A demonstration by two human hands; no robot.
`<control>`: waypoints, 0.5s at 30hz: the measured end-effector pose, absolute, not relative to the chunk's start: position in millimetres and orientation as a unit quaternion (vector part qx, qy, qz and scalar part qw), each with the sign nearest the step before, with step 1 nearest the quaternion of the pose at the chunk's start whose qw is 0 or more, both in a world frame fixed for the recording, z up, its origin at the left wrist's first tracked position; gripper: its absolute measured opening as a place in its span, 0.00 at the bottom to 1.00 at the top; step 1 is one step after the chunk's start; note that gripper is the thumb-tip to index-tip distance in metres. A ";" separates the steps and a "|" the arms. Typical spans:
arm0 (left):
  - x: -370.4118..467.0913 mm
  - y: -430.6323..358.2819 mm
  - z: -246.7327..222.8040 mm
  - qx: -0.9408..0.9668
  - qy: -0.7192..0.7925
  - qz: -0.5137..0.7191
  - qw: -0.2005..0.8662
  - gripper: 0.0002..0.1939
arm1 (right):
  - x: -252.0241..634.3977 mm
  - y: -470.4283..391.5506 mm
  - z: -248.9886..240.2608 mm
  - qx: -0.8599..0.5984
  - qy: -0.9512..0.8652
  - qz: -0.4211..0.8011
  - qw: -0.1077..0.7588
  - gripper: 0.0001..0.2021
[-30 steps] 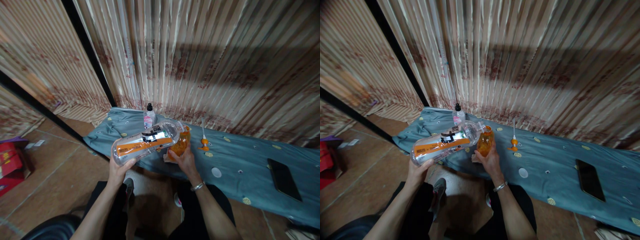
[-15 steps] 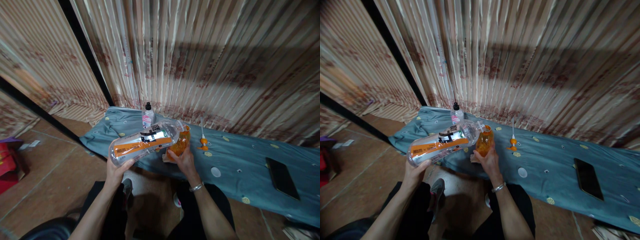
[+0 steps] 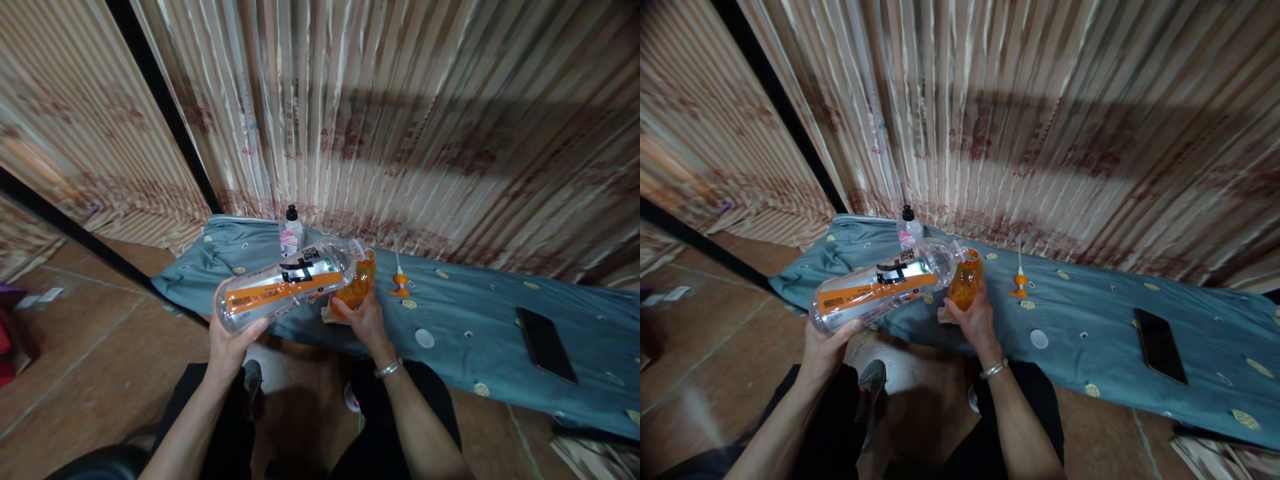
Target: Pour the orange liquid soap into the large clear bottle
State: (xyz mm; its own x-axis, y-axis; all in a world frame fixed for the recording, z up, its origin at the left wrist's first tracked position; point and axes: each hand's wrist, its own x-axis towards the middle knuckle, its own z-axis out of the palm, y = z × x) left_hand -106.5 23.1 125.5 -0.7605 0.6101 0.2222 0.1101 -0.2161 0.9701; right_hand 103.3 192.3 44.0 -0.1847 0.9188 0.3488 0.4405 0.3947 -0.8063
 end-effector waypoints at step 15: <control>-105.2 22.1 131.8 0.305 0.617 0.708 0.160 0.48 | 103.1 193.1 44.4 -0.470 -0.722 0.277 0.426 0.45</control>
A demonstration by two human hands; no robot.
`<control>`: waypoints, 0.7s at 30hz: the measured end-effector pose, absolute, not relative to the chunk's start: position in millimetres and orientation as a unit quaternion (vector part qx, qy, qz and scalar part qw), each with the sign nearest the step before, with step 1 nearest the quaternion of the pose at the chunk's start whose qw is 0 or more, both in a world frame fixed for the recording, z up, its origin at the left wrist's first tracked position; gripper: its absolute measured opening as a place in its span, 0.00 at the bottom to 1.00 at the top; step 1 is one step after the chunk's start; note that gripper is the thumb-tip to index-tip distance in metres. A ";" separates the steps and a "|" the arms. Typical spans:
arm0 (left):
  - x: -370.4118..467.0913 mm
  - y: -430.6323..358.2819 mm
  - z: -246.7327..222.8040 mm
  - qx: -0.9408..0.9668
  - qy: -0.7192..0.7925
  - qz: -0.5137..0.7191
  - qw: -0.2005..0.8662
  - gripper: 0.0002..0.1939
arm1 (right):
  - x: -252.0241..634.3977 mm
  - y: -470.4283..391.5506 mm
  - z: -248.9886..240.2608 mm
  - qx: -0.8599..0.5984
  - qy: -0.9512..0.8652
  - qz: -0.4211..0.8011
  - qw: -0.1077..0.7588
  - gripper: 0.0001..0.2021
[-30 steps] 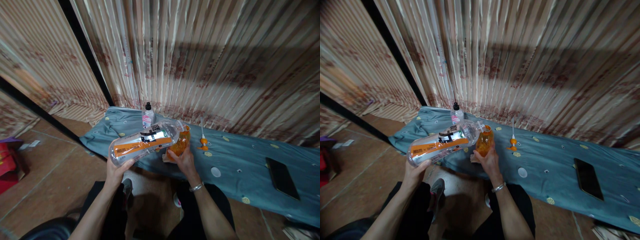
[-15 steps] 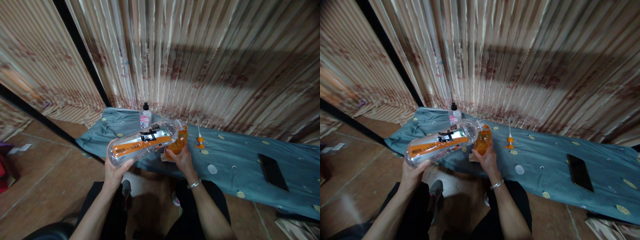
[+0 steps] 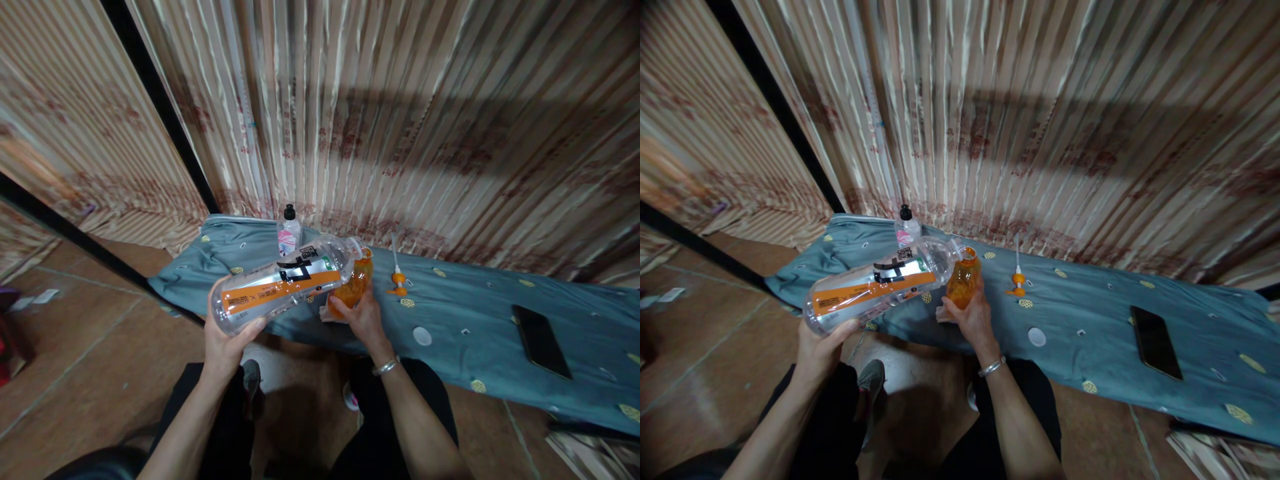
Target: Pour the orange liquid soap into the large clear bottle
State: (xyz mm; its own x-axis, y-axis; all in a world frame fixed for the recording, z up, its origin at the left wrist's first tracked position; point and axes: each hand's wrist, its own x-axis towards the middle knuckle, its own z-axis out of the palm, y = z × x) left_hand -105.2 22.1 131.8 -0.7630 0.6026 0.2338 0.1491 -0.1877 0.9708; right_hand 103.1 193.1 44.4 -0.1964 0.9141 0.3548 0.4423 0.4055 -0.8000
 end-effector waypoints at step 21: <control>-103.9 21.6 137.1 0.320 0.630 0.695 0.133 0.48 | 103.6 192.1 45.5 -0.476 -0.724 0.275 0.417 0.45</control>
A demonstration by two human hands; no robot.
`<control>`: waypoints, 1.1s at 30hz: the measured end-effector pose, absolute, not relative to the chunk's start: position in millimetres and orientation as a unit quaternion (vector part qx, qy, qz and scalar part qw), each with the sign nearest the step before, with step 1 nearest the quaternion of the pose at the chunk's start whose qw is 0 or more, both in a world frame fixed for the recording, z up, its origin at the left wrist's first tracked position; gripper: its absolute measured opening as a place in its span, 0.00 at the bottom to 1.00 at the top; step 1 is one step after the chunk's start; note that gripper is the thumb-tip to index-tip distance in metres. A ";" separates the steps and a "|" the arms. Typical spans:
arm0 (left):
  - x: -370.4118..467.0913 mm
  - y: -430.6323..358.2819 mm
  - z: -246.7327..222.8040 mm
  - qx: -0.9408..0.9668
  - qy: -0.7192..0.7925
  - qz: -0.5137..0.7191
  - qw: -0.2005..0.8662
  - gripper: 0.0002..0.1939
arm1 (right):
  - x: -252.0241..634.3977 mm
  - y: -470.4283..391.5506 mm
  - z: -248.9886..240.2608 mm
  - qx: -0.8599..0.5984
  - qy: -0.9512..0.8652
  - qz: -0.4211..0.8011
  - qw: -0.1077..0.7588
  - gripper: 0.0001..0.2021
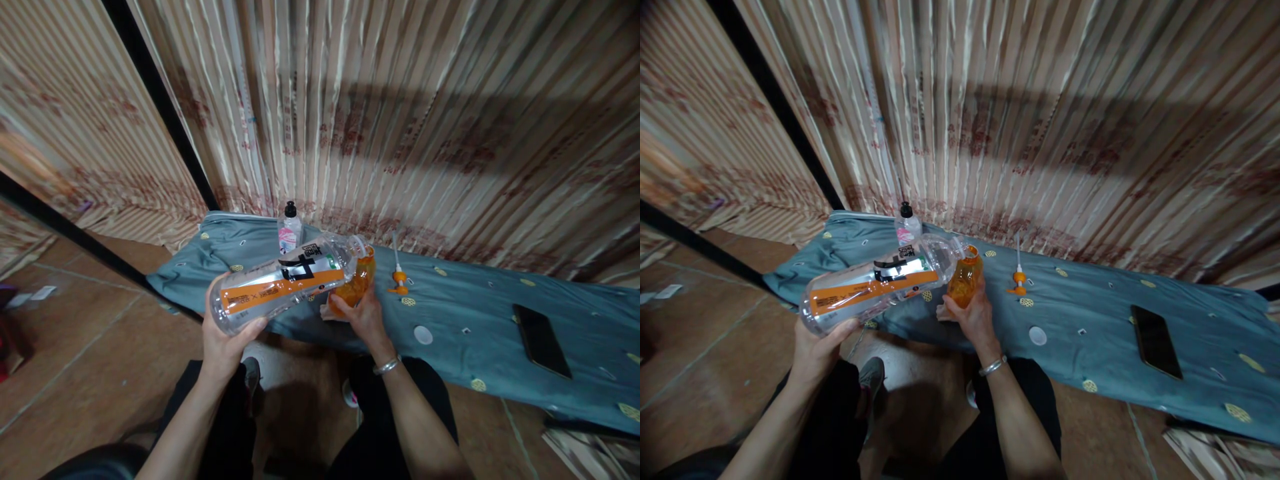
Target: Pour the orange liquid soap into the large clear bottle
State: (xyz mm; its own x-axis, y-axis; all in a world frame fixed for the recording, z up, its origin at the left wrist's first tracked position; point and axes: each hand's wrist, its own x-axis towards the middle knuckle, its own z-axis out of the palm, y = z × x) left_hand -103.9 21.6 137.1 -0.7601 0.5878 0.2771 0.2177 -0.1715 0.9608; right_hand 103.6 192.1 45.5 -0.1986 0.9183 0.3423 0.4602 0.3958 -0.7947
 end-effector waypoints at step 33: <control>-104.4 18.0 137.4 0.336 0.633 0.687 0.119 0.49 | 104.4 193.7 45.1 -0.479 -0.723 0.269 0.419 0.47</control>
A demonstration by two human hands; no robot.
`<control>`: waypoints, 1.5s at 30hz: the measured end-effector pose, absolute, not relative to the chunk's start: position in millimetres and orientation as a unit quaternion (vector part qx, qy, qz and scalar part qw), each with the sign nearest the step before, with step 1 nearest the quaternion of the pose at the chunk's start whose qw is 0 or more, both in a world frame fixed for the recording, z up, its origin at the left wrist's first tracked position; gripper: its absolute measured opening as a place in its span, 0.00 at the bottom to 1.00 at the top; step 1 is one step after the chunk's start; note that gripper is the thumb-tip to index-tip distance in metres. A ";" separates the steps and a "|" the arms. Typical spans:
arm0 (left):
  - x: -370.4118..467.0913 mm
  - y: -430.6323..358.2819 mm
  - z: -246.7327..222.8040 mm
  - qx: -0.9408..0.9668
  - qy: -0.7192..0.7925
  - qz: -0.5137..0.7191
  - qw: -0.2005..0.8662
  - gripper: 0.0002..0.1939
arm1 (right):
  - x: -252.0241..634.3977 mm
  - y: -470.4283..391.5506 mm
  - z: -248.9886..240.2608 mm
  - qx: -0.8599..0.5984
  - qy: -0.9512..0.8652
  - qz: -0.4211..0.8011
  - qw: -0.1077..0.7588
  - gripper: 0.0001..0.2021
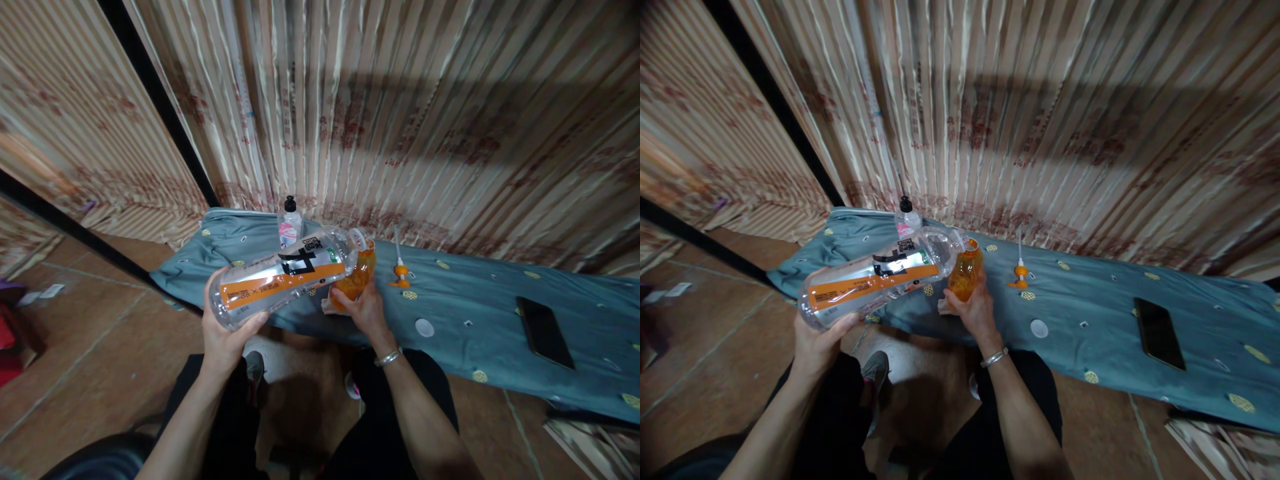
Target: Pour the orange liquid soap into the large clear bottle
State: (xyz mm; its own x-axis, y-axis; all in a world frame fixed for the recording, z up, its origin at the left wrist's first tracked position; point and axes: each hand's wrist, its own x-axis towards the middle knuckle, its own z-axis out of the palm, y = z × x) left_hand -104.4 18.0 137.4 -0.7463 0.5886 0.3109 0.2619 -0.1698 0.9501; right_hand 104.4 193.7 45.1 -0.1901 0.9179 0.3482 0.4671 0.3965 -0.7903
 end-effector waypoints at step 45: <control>-105.2 19.1 136.6 0.324 0.627 0.695 0.136 0.50 | 102.1 196.0 41.5 -0.472 -0.720 0.261 0.437 0.52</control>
